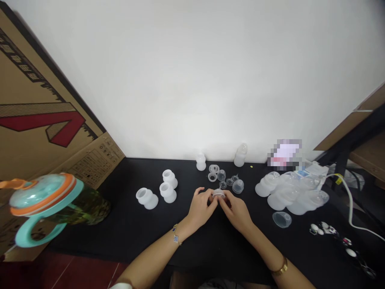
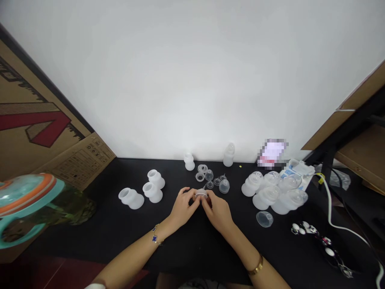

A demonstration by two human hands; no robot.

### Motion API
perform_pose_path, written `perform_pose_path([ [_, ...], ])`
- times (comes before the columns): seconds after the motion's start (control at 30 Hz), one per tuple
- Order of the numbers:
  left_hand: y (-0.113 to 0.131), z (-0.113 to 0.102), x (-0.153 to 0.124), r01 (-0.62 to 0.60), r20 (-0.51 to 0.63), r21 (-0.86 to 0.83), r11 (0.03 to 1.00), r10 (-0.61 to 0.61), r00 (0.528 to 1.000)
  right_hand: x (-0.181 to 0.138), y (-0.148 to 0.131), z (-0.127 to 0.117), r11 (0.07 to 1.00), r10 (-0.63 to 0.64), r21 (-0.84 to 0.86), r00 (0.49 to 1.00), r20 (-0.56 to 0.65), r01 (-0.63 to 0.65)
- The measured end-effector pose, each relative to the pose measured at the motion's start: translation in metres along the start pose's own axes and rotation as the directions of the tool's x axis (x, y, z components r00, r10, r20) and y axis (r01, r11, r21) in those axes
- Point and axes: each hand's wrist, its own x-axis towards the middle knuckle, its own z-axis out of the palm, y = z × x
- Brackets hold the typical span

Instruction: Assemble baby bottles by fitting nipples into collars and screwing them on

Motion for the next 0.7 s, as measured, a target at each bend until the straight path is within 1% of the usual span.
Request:
perform_pose_path([
  [0.37,0.0005,0.0008,0.0005,0.011,0.000,0.005,1.000,-0.011,1.000,-0.0004,0.0012,0.0013,1.000,-0.001,-0.019,1.000,0.016,0.001],
  [0.7,0.0009,0.0008,0.0004,0.011,0.010,0.009,1.000,-0.011,1.000,-0.0001,0.0007,0.0005,0.999,-0.013,-0.036,1.000,0.004,0.013],
])
